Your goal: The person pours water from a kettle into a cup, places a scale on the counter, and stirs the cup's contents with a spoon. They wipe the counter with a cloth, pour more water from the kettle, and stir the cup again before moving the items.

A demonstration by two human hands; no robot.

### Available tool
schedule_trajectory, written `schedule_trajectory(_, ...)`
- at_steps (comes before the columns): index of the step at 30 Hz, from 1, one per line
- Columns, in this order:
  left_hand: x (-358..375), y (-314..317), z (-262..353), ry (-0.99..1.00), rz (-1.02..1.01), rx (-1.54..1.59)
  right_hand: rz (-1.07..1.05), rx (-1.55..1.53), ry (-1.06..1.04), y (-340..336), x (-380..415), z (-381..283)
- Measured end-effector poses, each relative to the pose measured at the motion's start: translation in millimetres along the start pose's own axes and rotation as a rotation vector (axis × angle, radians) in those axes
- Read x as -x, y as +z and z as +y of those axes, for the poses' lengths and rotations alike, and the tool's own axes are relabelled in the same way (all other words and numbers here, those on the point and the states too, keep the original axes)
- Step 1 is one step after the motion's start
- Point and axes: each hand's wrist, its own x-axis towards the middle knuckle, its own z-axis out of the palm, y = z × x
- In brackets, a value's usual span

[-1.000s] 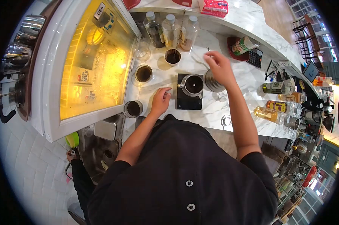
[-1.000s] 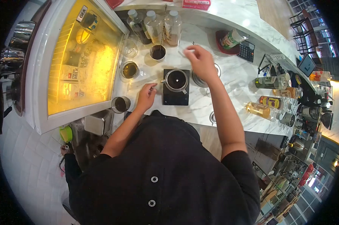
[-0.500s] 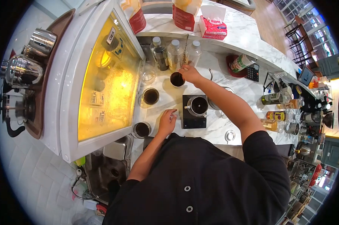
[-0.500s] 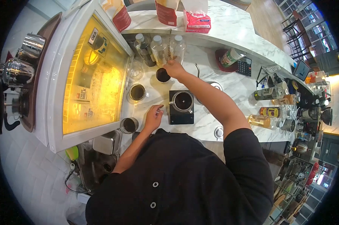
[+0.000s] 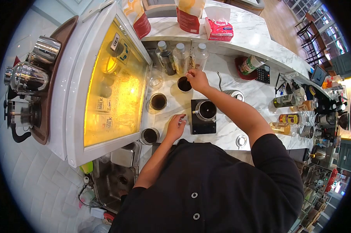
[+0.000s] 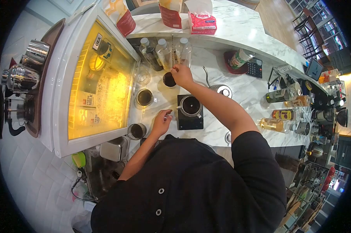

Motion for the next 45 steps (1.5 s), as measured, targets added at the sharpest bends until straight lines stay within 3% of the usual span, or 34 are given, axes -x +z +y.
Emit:
schedule_trajectory(7, -3, -3, -3, -0.011, -0.058, -0.014, 0.007, 0.135, -0.313, -24, 22, -27)
schedule_trajectory(13, -2, -3, -4, -0.031, -0.083, -0.013, 0.063, 0.195, -0.389, -51, 44, -43)
schedule_trajectory(17, -2, -1, -12, -0.020, -0.085, -0.013, 0.112, 0.171, -0.395, -55, 57, -37)
schedule_trajectory(23, -3, -1, -16, 0.001, -0.079, -0.015, 0.272, -0.186, -0.209, -86, 82, -44)
schedule_trajectory(28, 0, 1, -14, 0.009, -0.087, -0.026, 0.348, -0.400, -0.212, -134, 148, -49)
schedule_trajectory(31, -2, 6, -15, 0.006, -0.039, -0.049, 0.332, -0.170, -0.163, -144, 192, -44)
schedule_trajectory(34, -7, 9, -4, -0.012, 0.019, 0.023, 0.344, 0.009, -0.253, -135, 215, -38)
schedule_trajectory(45, -14, -19, 80, 0.186, 0.060, 0.013, 0.342, 0.100, -0.471, -99, 215, -32)
